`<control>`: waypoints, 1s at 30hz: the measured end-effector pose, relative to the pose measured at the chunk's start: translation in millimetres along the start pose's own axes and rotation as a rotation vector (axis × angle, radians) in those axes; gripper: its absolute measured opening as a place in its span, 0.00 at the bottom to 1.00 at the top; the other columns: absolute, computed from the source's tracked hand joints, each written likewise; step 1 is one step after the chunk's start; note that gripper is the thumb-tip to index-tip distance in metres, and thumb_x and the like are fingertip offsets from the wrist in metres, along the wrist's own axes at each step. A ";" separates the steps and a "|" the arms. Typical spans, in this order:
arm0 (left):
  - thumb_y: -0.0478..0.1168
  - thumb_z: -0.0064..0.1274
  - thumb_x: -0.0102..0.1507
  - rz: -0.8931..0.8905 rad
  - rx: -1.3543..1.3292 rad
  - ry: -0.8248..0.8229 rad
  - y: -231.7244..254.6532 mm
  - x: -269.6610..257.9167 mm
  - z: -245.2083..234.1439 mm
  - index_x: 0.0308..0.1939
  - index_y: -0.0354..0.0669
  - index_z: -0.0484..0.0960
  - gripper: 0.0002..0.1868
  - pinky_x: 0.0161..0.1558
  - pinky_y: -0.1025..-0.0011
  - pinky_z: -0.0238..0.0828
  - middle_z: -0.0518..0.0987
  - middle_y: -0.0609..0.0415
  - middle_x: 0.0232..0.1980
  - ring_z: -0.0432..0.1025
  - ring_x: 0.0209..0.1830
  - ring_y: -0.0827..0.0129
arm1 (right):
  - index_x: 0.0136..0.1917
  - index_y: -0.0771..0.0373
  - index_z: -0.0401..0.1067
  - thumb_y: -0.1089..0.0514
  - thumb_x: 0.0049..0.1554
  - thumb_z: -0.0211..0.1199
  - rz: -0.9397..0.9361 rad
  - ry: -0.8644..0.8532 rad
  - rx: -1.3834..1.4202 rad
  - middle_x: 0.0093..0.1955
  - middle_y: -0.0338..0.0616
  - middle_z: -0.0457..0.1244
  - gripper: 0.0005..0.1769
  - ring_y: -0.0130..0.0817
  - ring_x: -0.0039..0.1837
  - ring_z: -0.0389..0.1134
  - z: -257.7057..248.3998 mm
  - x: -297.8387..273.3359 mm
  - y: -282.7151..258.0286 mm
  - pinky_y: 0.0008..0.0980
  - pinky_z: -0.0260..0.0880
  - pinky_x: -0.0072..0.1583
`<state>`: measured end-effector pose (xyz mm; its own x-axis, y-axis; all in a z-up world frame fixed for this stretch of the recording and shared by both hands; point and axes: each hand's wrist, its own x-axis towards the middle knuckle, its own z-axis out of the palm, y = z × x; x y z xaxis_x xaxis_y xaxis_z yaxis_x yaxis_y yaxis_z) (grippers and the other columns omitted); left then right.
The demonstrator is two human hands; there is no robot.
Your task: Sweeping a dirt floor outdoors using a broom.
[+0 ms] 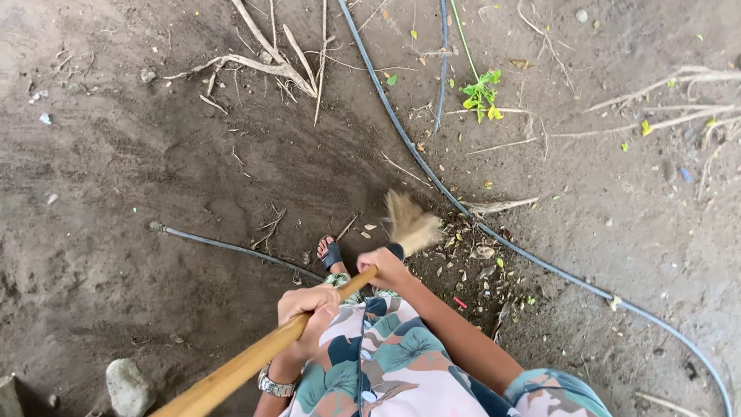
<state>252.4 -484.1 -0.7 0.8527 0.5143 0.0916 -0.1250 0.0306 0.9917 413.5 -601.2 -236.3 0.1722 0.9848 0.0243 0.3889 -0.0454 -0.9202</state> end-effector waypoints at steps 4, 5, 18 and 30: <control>0.29 0.48 0.57 -0.028 -0.088 0.109 23.8 -7.6 2.4 0.18 0.33 0.62 0.14 0.29 0.68 0.60 0.64 0.54 0.20 0.61 0.22 0.69 | 0.33 0.58 0.70 0.64 0.43 0.63 0.078 -0.007 -0.080 0.27 0.44 0.64 0.04 0.46 0.34 0.69 -14.6 -13.9 -18.4 0.40 0.67 0.41; 0.28 0.46 0.57 -0.034 -0.158 0.189 32.8 -8.8 0.9 0.17 0.34 0.62 0.15 0.28 0.69 0.56 0.64 0.54 0.19 0.59 0.22 0.69 | 0.33 0.57 0.71 0.65 0.42 0.63 0.097 0.000 -0.112 0.27 0.44 0.64 0.04 0.47 0.34 0.69 -16.7 -11.5 -24.1 0.40 0.67 0.41; 0.32 0.48 0.60 0.061 0.146 0.026 -22.8 6.4 24.3 0.21 0.31 0.67 0.14 0.26 0.69 0.59 0.67 0.53 0.21 0.62 0.20 0.69 | 0.35 0.60 0.71 0.67 0.39 0.60 -0.013 -0.025 -0.046 0.33 0.49 0.64 0.07 0.50 0.38 0.69 -28.7 -23.3 30.5 0.41 0.69 0.41; 0.33 0.44 0.64 -0.138 -0.417 0.067 -27.7 121.7 -34.2 0.18 0.41 0.58 0.20 0.29 0.73 0.55 0.61 0.59 0.19 0.56 0.23 0.74 | 0.37 0.59 0.74 0.66 0.43 0.61 0.320 -0.113 -0.184 0.37 0.49 0.68 0.07 0.50 0.43 0.72 -111.8 58.9 26.2 0.43 0.71 0.45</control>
<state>342.3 -393.0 -20.1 0.8428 0.5351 -0.0582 -0.2184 0.4388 0.8717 535.0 -563.1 -215.3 0.2141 0.9277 -0.3057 0.4894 -0.3727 -0.7884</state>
